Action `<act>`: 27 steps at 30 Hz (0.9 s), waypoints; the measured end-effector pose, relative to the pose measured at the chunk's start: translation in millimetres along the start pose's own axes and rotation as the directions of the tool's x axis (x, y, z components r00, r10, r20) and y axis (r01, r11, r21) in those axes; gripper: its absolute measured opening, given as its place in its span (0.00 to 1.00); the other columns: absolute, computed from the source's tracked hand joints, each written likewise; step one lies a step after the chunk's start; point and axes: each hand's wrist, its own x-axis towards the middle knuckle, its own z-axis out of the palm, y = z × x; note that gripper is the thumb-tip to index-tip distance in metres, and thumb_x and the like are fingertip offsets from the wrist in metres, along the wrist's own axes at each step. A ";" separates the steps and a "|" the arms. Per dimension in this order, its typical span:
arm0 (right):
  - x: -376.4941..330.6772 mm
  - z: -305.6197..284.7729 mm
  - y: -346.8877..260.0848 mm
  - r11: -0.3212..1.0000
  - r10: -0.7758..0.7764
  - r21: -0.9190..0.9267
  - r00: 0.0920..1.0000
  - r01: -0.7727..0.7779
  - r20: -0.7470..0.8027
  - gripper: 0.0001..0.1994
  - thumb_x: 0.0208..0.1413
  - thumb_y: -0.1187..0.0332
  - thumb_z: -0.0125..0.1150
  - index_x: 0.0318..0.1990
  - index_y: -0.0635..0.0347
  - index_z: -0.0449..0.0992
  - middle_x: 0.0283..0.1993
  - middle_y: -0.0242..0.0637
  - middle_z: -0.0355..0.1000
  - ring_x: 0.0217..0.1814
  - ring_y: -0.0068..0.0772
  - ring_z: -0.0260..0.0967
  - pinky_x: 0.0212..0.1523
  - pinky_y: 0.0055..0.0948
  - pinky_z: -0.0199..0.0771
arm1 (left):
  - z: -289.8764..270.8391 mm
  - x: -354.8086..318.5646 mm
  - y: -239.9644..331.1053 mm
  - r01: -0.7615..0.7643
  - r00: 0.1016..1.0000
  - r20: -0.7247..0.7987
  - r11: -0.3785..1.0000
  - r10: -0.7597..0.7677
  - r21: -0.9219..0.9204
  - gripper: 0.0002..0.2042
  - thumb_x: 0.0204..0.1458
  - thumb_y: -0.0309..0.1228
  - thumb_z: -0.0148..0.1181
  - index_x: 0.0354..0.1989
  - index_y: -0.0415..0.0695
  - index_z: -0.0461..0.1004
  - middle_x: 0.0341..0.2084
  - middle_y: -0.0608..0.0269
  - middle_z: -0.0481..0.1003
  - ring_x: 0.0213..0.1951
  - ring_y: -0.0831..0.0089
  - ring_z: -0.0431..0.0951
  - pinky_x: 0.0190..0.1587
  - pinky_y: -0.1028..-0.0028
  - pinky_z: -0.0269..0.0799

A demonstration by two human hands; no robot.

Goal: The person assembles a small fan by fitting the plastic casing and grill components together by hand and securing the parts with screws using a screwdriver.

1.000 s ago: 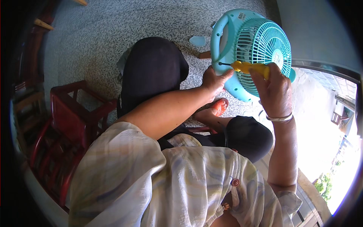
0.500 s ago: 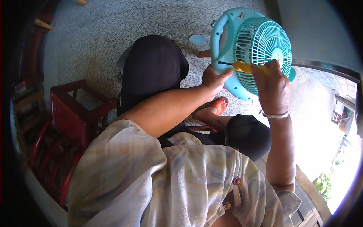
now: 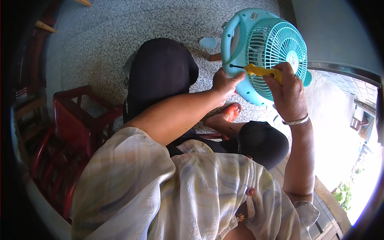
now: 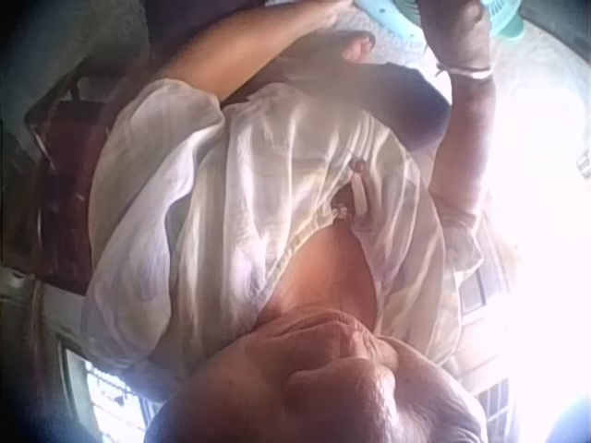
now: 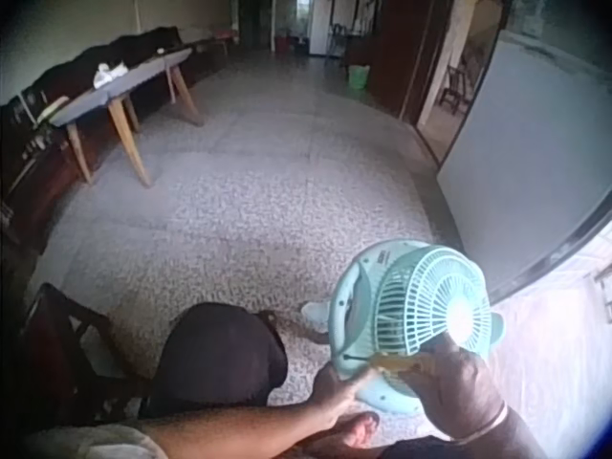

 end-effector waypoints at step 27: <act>-94.5 -14.0 51.4 0.949 0.213 0.287 0.938 -0.132 -0.272 0.13 0.40 0.65 0.61 0.30 0.65 0.70 0.20 0.39 0.68 0.19 0.33 0.66 0.24 0.24 0.65 | -9.6 3.9 3.5 -0.253 0.952 -0.123 0.946 0.281 0.206 0.17 0.43 0.24 0.64 0.42 0.40 0.66 0.35 0.64 0.73 0.39 0.74 0.73 0.45 0.72 0.68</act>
